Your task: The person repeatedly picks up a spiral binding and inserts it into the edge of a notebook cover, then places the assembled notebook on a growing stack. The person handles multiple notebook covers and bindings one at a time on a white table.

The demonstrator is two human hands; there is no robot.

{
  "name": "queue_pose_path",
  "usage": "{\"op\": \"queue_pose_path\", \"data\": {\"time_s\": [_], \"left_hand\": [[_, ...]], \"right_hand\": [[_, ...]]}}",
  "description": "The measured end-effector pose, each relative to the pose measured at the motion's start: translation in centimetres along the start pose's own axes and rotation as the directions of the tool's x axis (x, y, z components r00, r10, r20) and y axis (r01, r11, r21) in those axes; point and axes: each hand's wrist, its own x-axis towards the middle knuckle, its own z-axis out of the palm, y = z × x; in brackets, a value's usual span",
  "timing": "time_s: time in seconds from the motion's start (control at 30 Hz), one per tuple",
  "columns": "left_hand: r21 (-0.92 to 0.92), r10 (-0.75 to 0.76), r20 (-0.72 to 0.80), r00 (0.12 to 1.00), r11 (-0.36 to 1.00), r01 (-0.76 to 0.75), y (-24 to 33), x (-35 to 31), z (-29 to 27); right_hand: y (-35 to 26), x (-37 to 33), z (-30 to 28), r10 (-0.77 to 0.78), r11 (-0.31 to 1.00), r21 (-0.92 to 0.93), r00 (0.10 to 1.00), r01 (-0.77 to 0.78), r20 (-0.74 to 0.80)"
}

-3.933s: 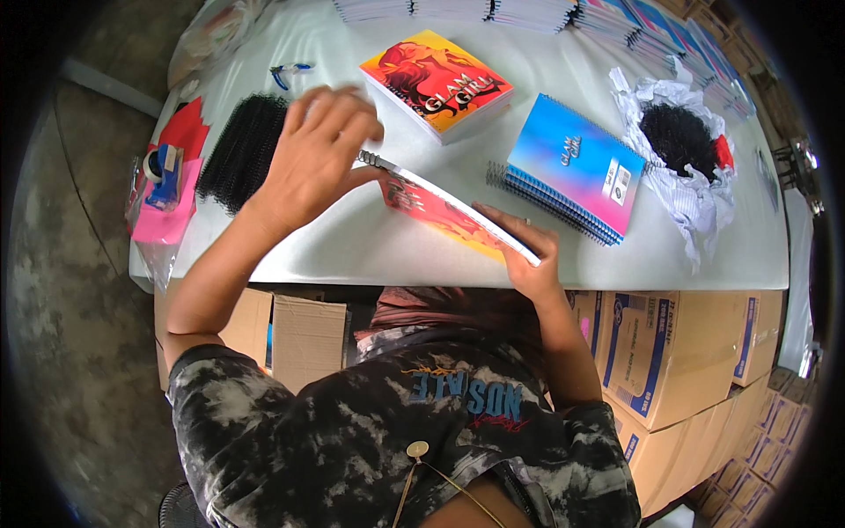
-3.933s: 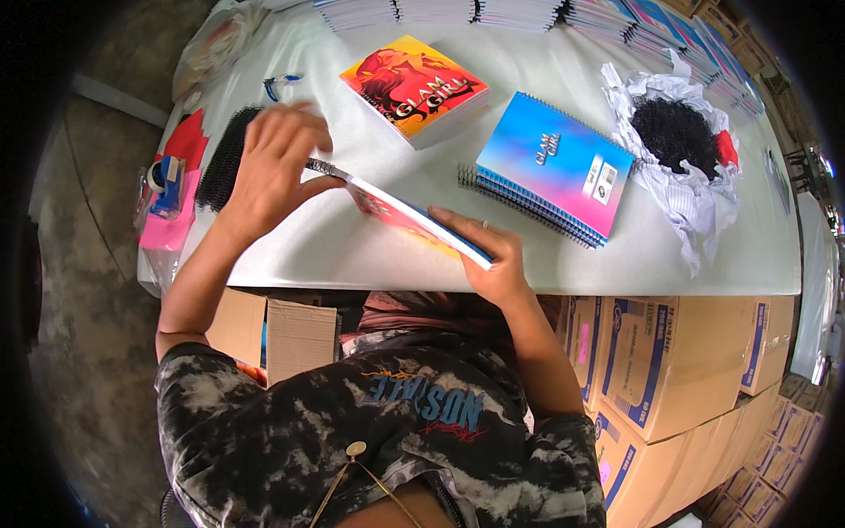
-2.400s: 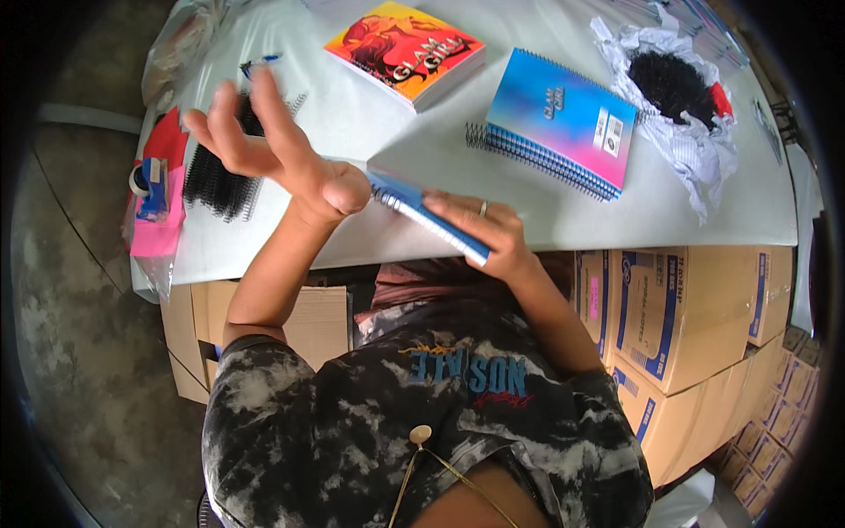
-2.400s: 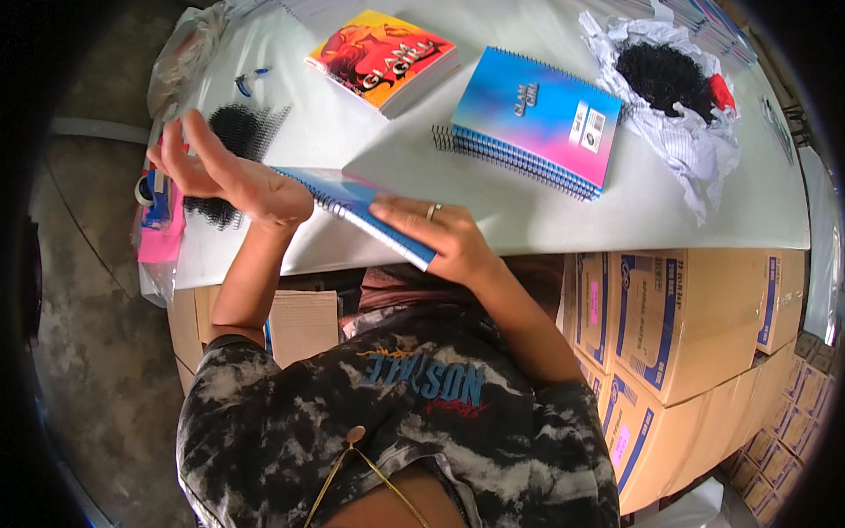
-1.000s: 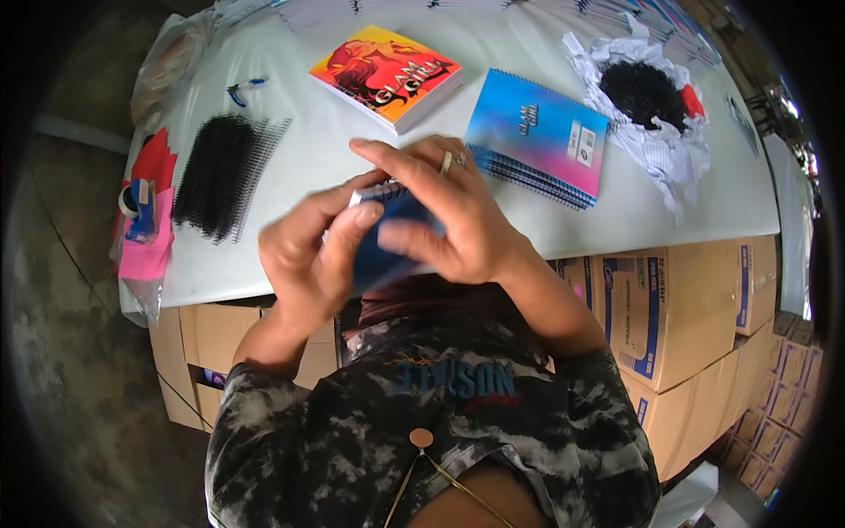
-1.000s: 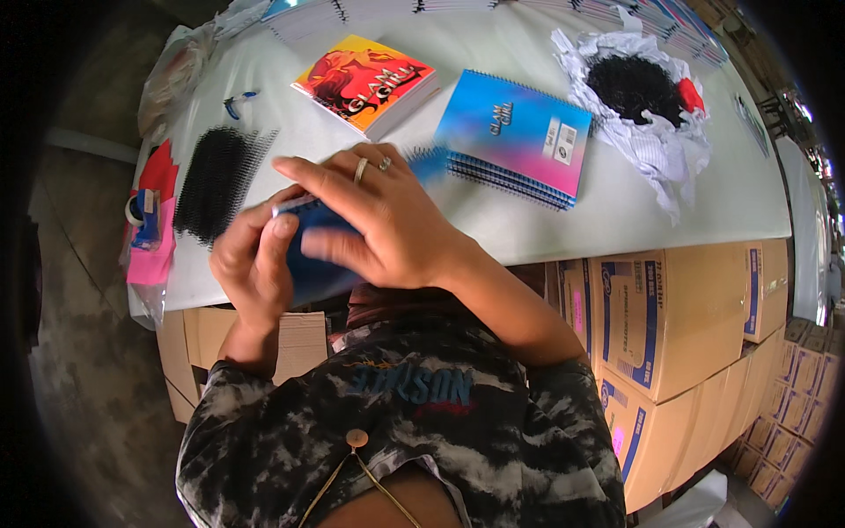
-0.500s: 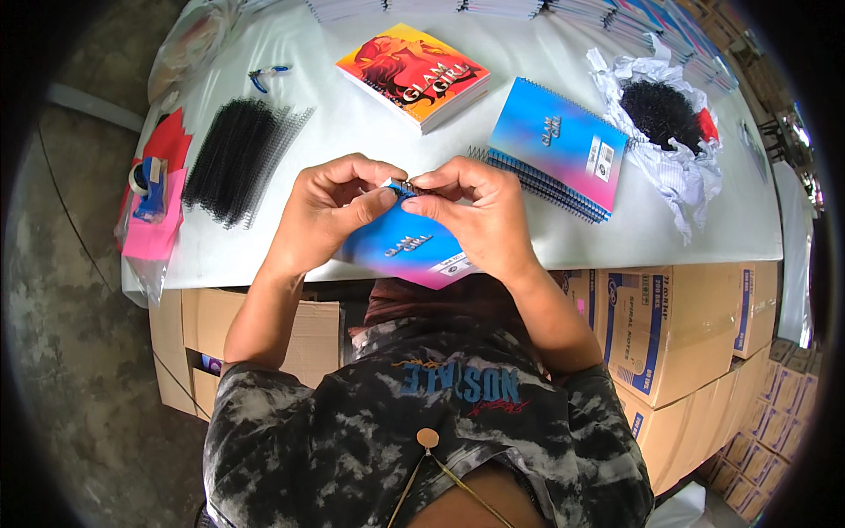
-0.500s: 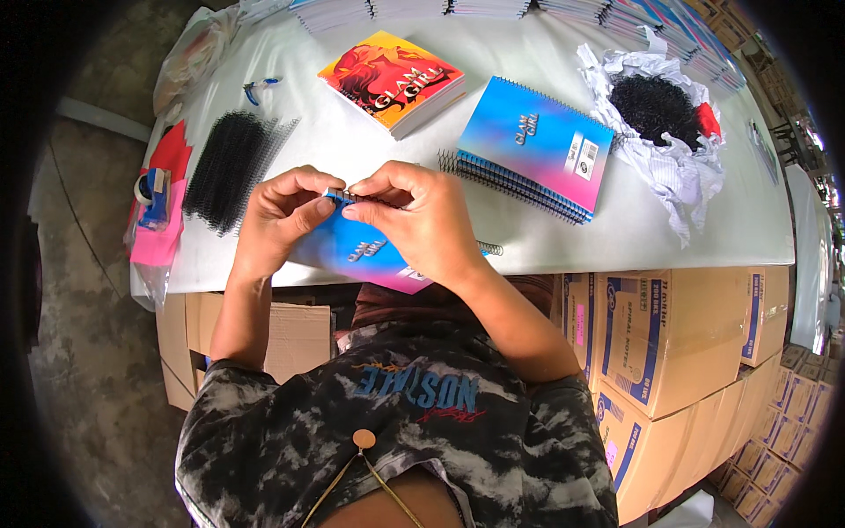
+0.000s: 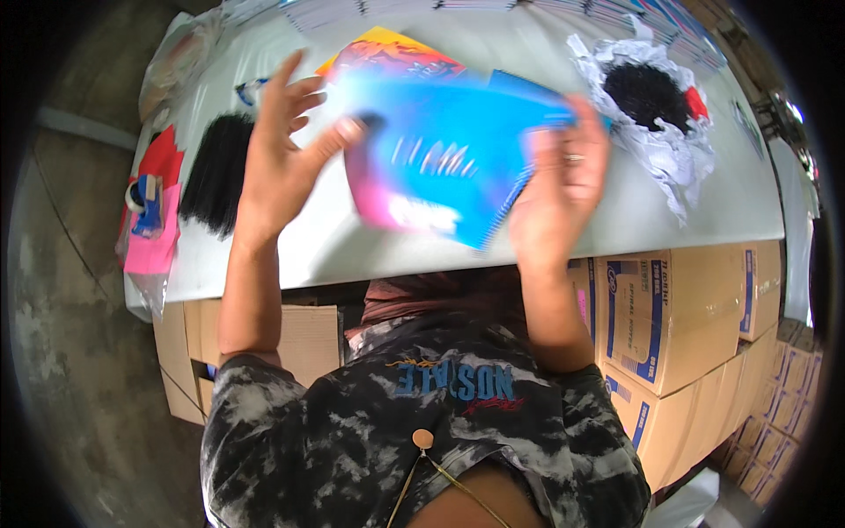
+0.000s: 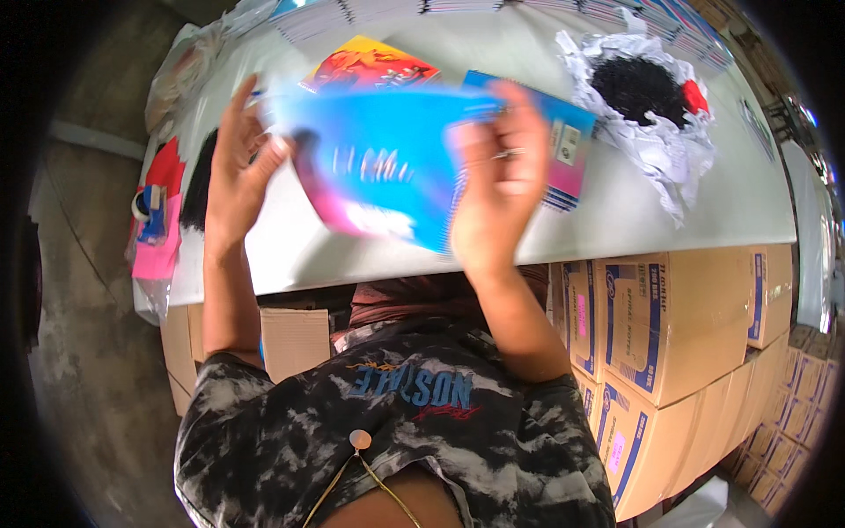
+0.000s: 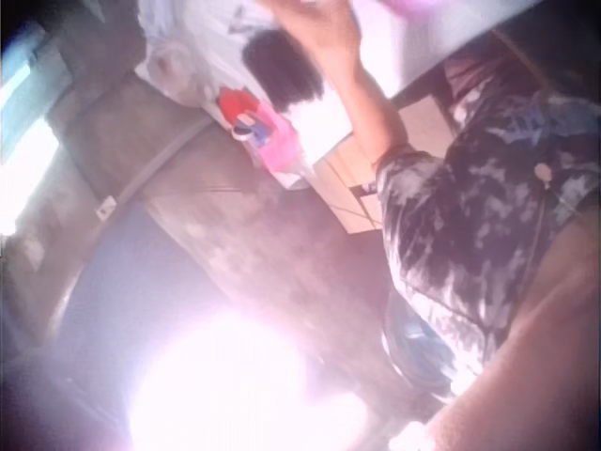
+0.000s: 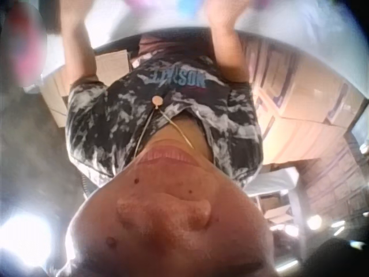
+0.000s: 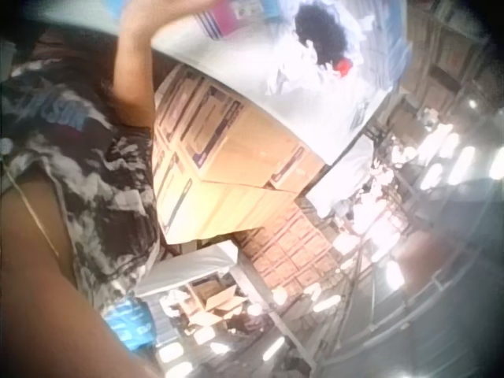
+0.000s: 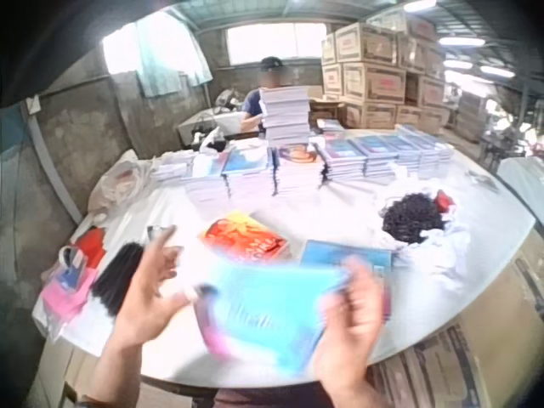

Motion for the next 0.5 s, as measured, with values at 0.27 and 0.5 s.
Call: {"op": "queue_pose_path", "data": {"time_s": [0.27,0.5], "left_hand": [[-0.156,-0.071,-0.19,0.979,0.987,0.041,-2.6,3.9,13.6],[0.09,0.08,-0.206,0.975,0.994,-0.063,-8.7,-0.6,18.8]], "right_hand": [[2.8,2.2,-9.8,-0.351,0.648,-0.761,0.9,0.033,-0.26],[7.2,-0.4,-14.7,-0.22,0.789,-0.611,0.957,0.062,-0.187]]}}
